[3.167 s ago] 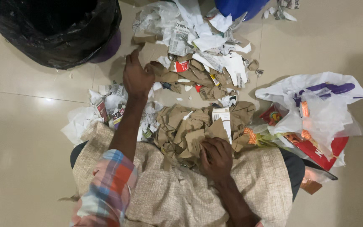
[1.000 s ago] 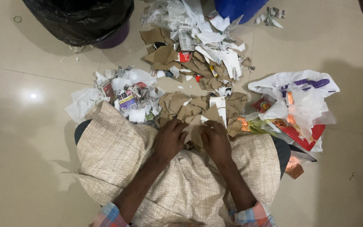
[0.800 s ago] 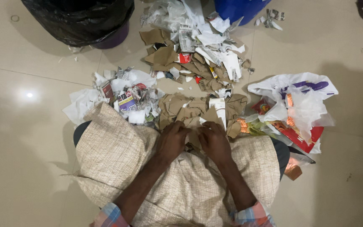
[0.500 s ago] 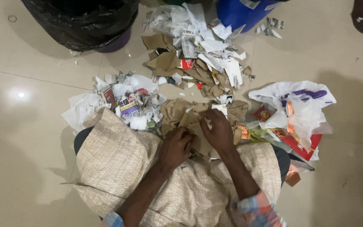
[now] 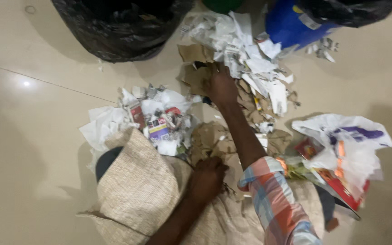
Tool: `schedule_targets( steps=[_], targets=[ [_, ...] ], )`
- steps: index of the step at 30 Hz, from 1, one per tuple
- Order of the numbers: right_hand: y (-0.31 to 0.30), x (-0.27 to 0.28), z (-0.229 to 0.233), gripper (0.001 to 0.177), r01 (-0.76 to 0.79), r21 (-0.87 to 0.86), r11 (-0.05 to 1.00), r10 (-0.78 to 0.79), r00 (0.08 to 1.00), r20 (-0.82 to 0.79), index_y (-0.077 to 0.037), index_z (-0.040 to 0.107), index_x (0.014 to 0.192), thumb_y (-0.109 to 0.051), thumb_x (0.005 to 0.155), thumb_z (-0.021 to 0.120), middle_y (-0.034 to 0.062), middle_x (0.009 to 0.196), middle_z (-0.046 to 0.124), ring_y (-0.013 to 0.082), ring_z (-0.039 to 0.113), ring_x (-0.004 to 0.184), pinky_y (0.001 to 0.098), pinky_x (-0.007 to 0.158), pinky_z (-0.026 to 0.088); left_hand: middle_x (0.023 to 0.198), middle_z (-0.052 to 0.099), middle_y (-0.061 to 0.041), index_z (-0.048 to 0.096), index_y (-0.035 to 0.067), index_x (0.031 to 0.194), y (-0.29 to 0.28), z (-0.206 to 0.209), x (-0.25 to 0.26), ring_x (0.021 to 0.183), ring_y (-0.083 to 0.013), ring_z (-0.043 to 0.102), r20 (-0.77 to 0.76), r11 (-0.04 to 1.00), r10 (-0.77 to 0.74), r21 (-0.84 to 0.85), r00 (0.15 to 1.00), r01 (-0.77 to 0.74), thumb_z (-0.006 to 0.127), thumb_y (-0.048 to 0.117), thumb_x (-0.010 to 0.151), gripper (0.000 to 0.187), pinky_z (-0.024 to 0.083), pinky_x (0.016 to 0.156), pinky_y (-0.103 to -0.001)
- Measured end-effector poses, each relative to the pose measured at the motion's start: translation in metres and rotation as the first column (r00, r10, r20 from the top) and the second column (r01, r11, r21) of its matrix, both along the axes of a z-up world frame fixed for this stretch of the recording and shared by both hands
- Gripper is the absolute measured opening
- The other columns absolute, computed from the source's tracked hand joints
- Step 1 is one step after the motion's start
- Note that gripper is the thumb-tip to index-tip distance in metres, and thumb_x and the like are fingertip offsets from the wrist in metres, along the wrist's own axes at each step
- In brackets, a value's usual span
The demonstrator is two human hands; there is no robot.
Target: The person sits on the floor and sorts through a pile of mixed waste, separating cardboard pieces from plastic and paper items. They pick up individual pieces, tear or fold them, and place them into separate piles on the floor.
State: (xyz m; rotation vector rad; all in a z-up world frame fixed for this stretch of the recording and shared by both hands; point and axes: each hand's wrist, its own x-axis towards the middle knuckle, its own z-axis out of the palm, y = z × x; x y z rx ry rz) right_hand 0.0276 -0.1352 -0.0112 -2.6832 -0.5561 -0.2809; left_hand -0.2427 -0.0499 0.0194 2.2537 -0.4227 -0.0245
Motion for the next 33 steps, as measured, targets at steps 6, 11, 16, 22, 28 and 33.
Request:
schedule_targets(
  steps=[6,11,16,22,28,33],
  targets=[
    [0.011,0.014,-0.020,0.064,-0.050,-0.199,0.979,0.036,0.997,-0.071,-0.007,0.060,0.134,-0.023,0.077,0.084,0.0178,0.126,0.058,0.0404,0.054,0.123,0.0510,0.094,0.051,0.105,0.067,-0.011,0.077,0.008,0.104,0.000,0.002,0.000,0.102,-0.0309,0.065,-0.012,1.000,0.020,-0.002,1.000,-0.020,0.076,0.007,0.069,0.035,0.050,0.090,-0.046],
    [0.004,0.005,-0.013,0.047,-0.019,-0.088,0.996,0.020,1.000,0.003,-0.008,0.068,0.125,-0.013,0.080,0.080,0.0170,0.119,0.063,0.0393,0.059,0.116,0.0511,0.091,0.052,0.107,0.068,-0.010,0.077,0.008,0.106,-0.003,0.006,0.001,0.103,-0.0291,0.066,0.018,0.998,0.046,0.041,0.999,-0.047,0.073,0.004,0.078,0.028,0.050,0.091,-0.045],
    [-0.016,-0.010,0.006,0.024,-0.016,0.183,0.983,0.024,0.999,-0.043,-0.003,0.072,0.110,-0.002,0.086,0.071,0.0239,0.109,0.066,0.0437,0.064,0.102,0.0501,0.089,0.051,0.105,0.068,-0.014,0.076,0.004,0.104,-0.001,0.010,0.001,0.102,-0.0309,0.065,-0.035,0.998,-0.021,0.060,0.999,0.023,0.072,0.003,0.078,0.026,0.052,0.090,-0.046],
    [-0.053,-0.045,0.034,0.020,0.146,0.402,0.904,-0.106,0.987,-0.120,0.002,0.069,0.108,-0.003,0.090,0.077,0.0185,0.093,0.069,0.0316,0.068,0.084,0.0410,0.078,0.053,0.110,0.066,-0.016,0.076,0.004,0.105,-0.001,0.007,-0.002,0.101,-0.0320,0.064,0.038,0.998,-0.046,0.048,0.998,0.044,0.075,0.010,0.071,0.035,0.053,0.089,-0.047],
    [-0.098,-0.135,0.048,0.025,0.411,0.686,0.601,-0.016,0.864,-0.504,-0.001,0.064,0.119,-0.005,0.094,0.067,0.0015,0.092,0.070,0.0080,0.058,0.069,0.0249,0.059,0.046,0.112,0.066,-0.008,0.076,0.009,0.105,-0.005,0.005,-0.009,0.108,-0.0282,0.064,0.077,0.999,-0.040,0.026,0.996,0.038,0.071,0.007,0.084,0.022,0.052,0.091,-0.047],
    [-0.125,-0.215,0.031,0.013,0.431,0.649,0.627,0.027,0.820,-0.571,0.000,0.067,0.111,-0.010,0.102,0.069,0.0003,0.088,0.066,0.0055,0.055,0.076,0.0227,0.064,0.045,0.112,0.065,-0.010,0.075,0.008,0.109,-0.006,0.001,-0.012,0.109,-0.0290,0.062,0.106,0.992,-0.077,0.105,0.991,0.066,0.072,0.009,0.085,0.024,0.051,0.091,-0.048]
  ],
)
